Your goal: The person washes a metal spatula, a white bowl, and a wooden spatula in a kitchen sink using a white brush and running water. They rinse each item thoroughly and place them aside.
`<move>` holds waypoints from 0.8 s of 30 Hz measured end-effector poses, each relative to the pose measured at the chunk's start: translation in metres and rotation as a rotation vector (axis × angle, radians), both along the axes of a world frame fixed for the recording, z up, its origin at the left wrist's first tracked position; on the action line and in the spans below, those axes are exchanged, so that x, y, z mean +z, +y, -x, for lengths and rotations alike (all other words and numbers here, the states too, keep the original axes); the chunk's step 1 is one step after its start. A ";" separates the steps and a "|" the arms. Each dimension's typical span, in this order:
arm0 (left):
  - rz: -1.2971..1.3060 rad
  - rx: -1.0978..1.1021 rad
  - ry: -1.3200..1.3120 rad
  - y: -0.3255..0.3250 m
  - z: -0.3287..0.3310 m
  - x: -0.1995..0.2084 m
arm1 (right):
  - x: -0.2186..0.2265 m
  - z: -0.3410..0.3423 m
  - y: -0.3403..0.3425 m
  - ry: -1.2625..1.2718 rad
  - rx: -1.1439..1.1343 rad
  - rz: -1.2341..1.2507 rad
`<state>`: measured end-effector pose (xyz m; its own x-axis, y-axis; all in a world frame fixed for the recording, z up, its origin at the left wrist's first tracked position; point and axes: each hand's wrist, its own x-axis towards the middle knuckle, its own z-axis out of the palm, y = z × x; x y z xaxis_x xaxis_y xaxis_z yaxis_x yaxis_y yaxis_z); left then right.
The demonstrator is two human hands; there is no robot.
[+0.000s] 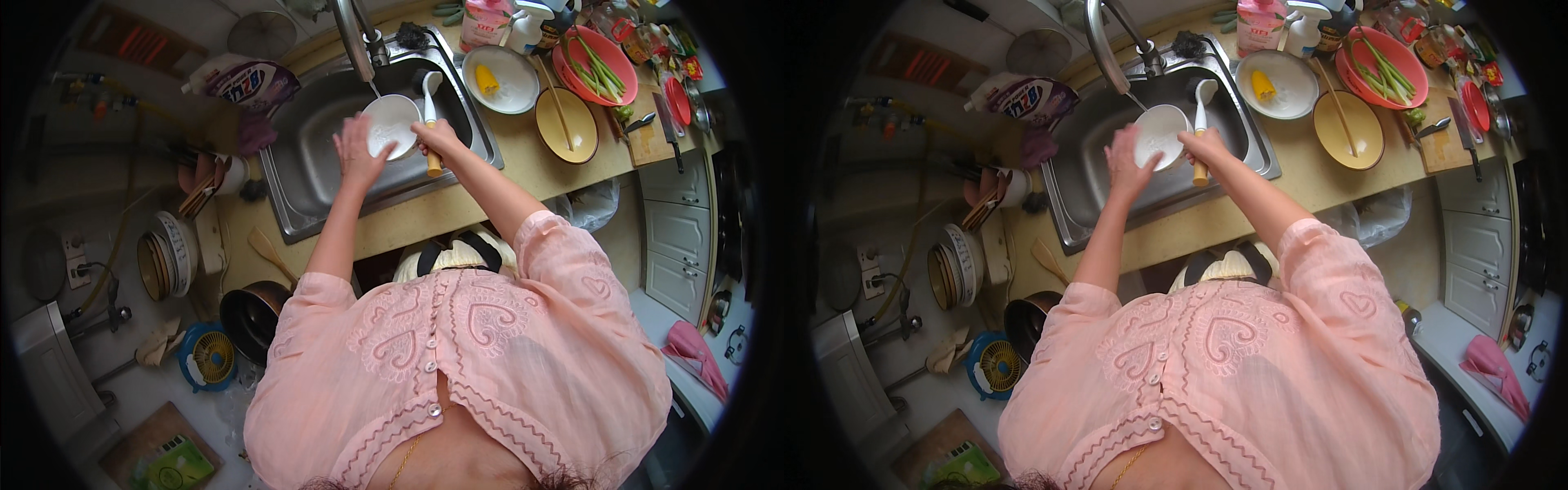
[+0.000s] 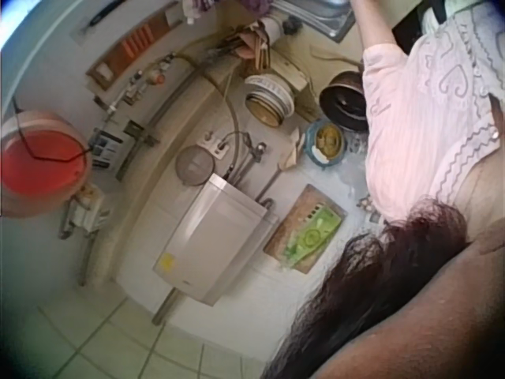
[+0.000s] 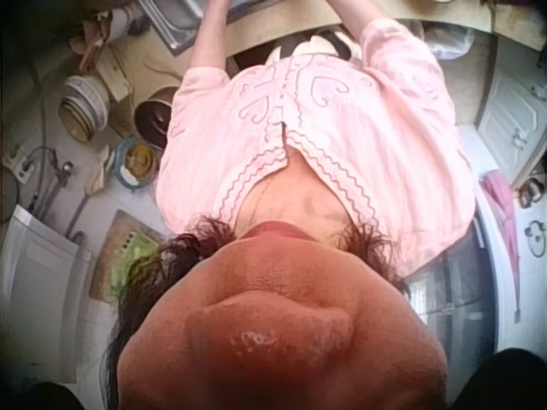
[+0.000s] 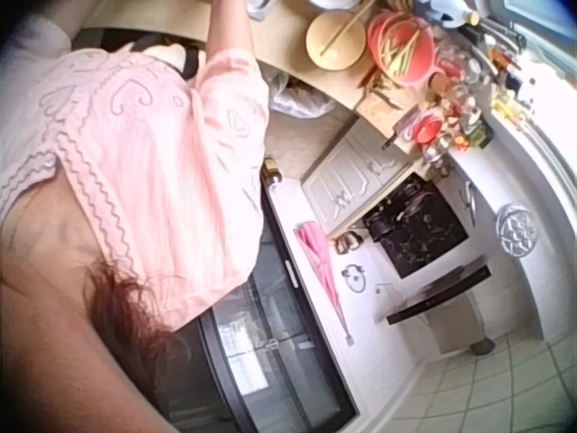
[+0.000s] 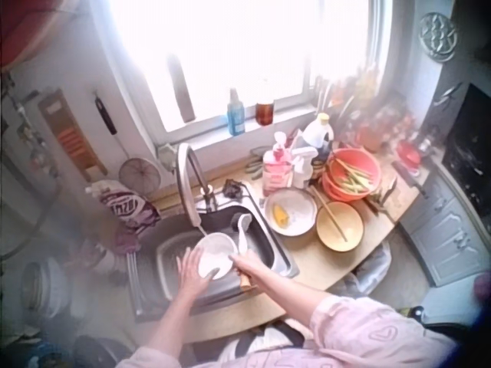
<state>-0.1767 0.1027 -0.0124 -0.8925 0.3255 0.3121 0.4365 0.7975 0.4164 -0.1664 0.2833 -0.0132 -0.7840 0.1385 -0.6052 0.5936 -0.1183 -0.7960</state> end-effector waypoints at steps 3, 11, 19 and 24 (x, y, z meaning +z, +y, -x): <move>-0.007 -0.275 -0.382 -0.001 -0.009 0.009 | 0.010 0.006 -0.001 0.010 0.044 -0.038; -0.592 -0.174 -0.702 0.020 0.026 -0.006 | 0.017 0.002 0.024 0.103 0.092 -0.145; -0.836 -0.183 -0.894 0.031 0.068 -0.024 | 0.026 -0.067 0.036 0.586 0.262 -0.698; -0.763 -0.238 -1.001 0.044 0.075 -0.020 | 0.032 -0.057 0.055 0.588 0.219 -0.671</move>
